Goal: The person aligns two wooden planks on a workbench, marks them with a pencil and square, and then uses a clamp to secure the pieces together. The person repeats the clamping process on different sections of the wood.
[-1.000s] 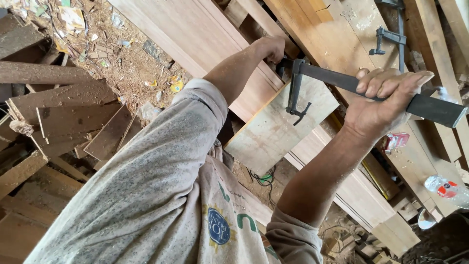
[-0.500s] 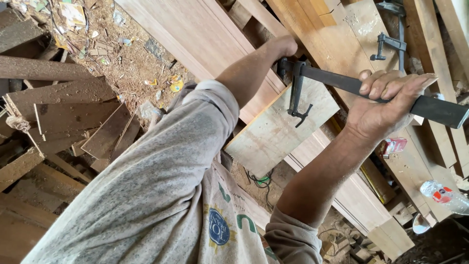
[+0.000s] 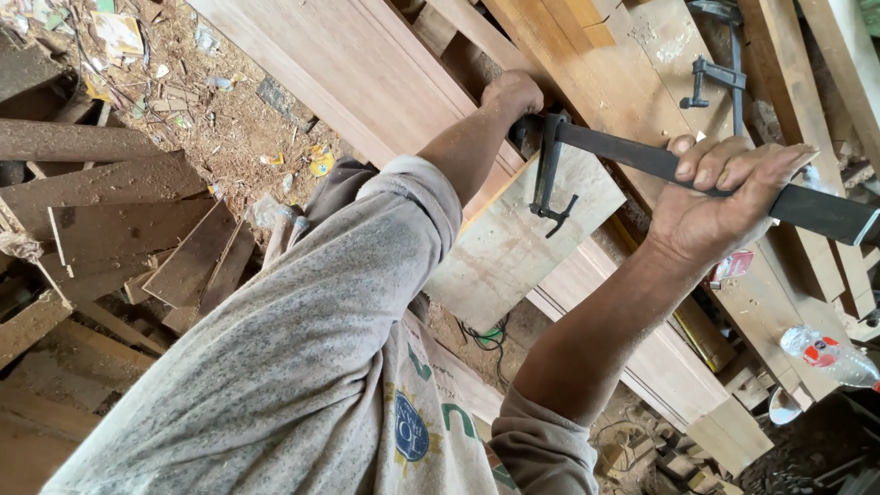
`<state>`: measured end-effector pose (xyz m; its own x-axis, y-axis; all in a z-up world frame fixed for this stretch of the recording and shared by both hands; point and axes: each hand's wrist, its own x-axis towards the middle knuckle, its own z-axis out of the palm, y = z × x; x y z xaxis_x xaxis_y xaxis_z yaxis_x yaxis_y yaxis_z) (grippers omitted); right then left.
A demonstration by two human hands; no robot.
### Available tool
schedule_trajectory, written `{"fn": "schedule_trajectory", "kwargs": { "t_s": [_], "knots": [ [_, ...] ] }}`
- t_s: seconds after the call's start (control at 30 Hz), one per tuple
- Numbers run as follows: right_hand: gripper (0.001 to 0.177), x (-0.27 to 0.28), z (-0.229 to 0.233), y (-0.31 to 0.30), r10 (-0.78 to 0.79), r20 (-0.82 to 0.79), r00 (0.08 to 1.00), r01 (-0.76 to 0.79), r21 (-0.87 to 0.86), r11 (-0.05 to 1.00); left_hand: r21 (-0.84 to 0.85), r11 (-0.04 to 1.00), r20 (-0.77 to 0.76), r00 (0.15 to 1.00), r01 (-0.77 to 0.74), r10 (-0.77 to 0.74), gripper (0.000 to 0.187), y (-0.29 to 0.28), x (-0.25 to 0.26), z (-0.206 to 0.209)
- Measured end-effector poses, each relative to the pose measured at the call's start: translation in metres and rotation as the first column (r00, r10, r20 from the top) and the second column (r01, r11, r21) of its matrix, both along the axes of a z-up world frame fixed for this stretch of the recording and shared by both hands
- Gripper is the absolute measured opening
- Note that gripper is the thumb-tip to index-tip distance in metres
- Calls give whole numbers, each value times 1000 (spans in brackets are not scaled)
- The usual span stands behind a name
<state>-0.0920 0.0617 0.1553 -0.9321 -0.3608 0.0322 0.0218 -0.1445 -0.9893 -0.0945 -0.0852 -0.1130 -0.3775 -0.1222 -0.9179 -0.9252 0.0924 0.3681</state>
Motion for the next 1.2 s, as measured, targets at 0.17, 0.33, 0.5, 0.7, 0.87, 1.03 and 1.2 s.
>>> {"fn": "schedule_trajectory", "kwargs": {
  "t_s": [0.17,0.33,0.5,0.7,0.87,1.03,1.2],
  "knots": [
    [45,-4,-4,2,6,-7,1000,-6,30,1000,-20,995,-6,995,-100,100,12,-4,8,17],
    [45,-3,-8,6,52,-11,999,-51,51,997,-65,991,-51,992,-117,114,27,1,10,10],
    [46,-1,-10,1,88,0,996,-88,52,995,-47,995,-3,996,-90,90,22,-2,6,1],
    [43,-2,-30,-4,277,-3,961,-277,-16,961,-123,987,8,995,103,-103,35,6,-1,-20],
    [47,5,-38,-13,321,-43,946,-321,13,947,-194,911,-109,915,364,-389,30,-12,13,-10],
    [56,7,-52,-19,439,-110,891,-444,-14,896,-268,877,-243,853,400,-463,26,-24,44,52],
    [41,31,-23,-48,395,-322,860,-438,-70,896,-174,983,-894,409,57,-182,33,-13,92,63]
  ]
}}
